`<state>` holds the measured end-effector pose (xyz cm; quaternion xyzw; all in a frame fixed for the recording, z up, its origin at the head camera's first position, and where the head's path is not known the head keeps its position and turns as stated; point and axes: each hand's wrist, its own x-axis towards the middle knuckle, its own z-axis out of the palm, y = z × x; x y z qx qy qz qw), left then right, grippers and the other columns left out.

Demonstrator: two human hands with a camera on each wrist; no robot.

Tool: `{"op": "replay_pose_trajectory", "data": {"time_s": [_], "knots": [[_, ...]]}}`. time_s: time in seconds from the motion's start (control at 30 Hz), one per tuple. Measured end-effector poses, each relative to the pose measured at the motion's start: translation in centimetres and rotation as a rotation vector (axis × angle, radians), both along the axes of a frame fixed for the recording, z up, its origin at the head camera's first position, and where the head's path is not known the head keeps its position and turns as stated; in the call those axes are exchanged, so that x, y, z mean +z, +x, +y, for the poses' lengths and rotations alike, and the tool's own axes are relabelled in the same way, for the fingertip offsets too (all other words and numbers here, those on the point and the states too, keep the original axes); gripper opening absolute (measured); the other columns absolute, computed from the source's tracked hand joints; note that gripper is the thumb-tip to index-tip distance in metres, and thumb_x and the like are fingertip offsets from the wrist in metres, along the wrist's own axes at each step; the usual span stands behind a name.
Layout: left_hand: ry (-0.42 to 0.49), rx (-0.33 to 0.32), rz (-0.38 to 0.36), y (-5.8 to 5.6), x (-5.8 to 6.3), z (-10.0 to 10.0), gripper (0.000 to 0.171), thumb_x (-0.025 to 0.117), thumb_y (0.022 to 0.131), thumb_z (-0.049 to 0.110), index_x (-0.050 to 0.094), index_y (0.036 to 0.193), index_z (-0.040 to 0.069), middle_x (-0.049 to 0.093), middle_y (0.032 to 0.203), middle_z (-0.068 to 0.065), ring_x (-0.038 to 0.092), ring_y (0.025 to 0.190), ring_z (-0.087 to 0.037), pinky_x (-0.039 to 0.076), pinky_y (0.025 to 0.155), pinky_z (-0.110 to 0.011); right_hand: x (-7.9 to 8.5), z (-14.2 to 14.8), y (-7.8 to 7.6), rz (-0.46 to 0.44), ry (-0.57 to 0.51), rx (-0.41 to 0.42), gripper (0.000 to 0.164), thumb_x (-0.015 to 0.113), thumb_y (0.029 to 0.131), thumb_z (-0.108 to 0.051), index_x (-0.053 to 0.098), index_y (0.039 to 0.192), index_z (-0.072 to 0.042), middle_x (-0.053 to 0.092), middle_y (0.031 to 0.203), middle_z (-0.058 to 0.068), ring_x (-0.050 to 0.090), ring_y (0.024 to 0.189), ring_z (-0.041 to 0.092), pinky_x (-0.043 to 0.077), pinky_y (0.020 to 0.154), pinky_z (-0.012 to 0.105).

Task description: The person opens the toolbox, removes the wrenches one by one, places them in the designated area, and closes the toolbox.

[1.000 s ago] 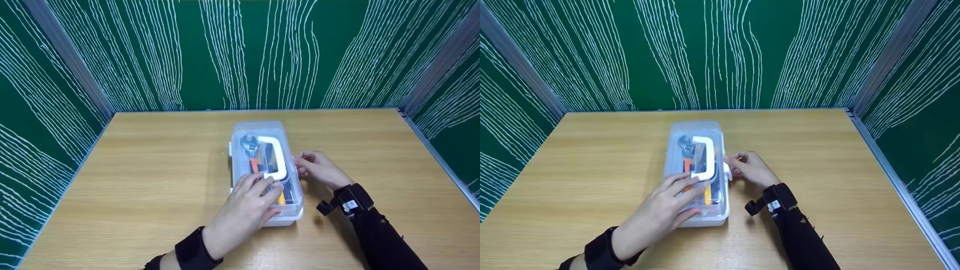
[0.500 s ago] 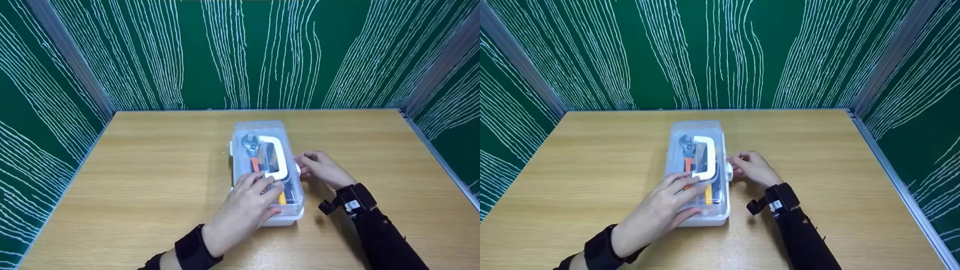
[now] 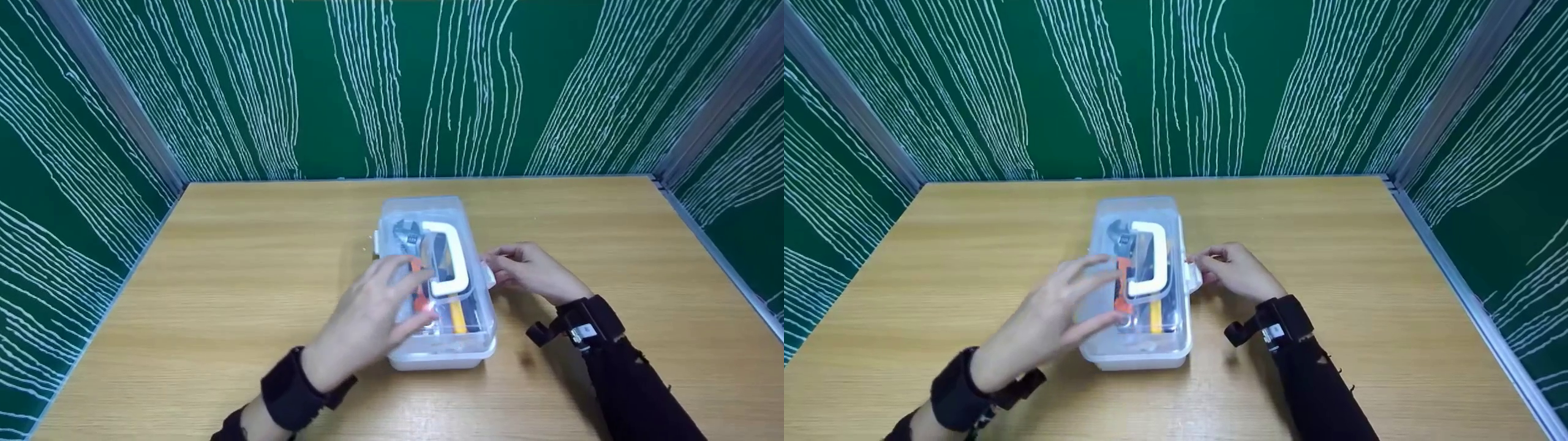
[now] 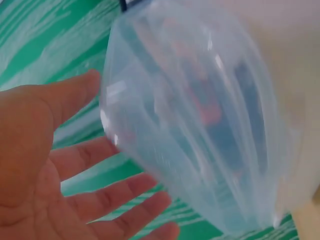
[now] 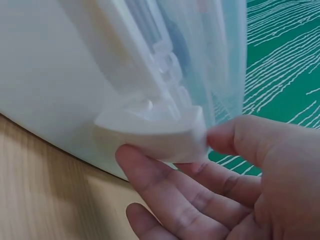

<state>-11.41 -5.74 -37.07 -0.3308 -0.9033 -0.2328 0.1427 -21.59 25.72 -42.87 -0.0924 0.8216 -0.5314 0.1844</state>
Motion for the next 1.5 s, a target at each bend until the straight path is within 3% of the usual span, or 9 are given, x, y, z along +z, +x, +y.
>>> {"op": "replay_pose_trajectory", "data": {"time_s": [0.13,0.27,0.37,0.57,1.03,1.4,1.5], "knots": [[0.014,0.064,-0.084,-0.6,0.6,-1.0,0.054,0.078,0.099,0.041,0.066,0.145,0.016,0.059,0.153,-0.019,0.060,0.138,-0.039,0.059,0.109,-0.053,0.2,0.5,-0.1,0.032,0.039,-0.006,0.041,0.062,0.110,-0.026,0.065,0.132,0.008,0.077,0.103,0.001,0.072,0.092,0.012,0.064,0.084,0.027],[0.001,0.107,-0.167,-0.9,0.8,-1.6,0.050,0.078,0.099,0.033,0.067,0.144,0.013,0.058,0.155,-0.022,0.060,0.140,-0.041,0.055,0.113,-0.055,0.2,0.9,-0.3,0.054,0.066,-0.028,0.036,0.066,0.107,-0.025,0.066,0.128,0.004,0.073,0.100,0.000,0.068,0.090,0.015,0.059,0.076,0.024],[-0.004,0.117,-0.224,-1.1,0.9,-1.9,0.047,0.078,0.100,0.029,0.068,0.141,0.009,0.059,0.154,-0.022,0.061,0.140,-0.040,0.054,0.116,-0.053,0.1,1.2,-0.3,0.070,0.080,-0.032,0.033,0.068,0.106,-0.023,0.066,0.126,0.003,0.073,0.103,0.003,0.067,0.092,0.016,0.060,0.079,0.025],[-0.015,0.118,-0.312,-1.1,1.1,-2.1,0.049,0.076,0.102,0.035,0.068,0.141,0.006,0.059,0.154,-0.023,0.060,0.142,-0.039,0.052,0.117,-0.052,-0.3,1.7,-0.5,0.072,0.103,-0.036,0.032,0.070,0.105,-0.024,0.068,0.124,0.002,0.073,0.111,0.009,0.068,0.097,0.017,0.062,0.086,0.027],[0.033,0.084,-0.348,-1.3,1.0,-2.1,0.054,0.075,0.102,0.034,0.064,0.143,0.001,0.066,0.145,-0.022,0.064,0.137,-0.034,0.056,0.114,-0.048,-1.3,1.5,-0.7,0.099,0.210,-0.046,0.026,0.076,0.100,-0.021,0.075,0.118,-0.002,0.076,0.109,0.009,0.068,0.099,0.020,0.056,0.090,0.027],[-0.011,0.095,-0.366,-1.1,1.0,-1.9,0.056,0.072,0.104,0.036,0.061,0.146,0.000,0.063,0.149,-0.025,0.064,0.138,-0.034,0.057,0.111,-0.046,-2.2,0.5,-0.8,0.088,0.238,-0.018,0.024,0.077,0.098,-0.018,0.078,0.118,-0.005,0.077,0.108,0.007,0.067,0.101,0.020,0.049,0.096,0.031],[-0.005,0.091,-0.363,-1.1,1.0,-1.8,0.055,0.072,0.104,0.035,0.062,0.146,-0.001,0.063,0.148,-0.025,0.065,0.137,-0.034,0.058,0.110,-0.046,-2.3,0.2,-0.8,0.095,0.240,-0.003,0.025,0.077,0.097,-0.016,0.077,0.118,-0.003,0.077,0.107,0.008,0.067,0.098,0.019,0.052,0.092,0.029]]}}
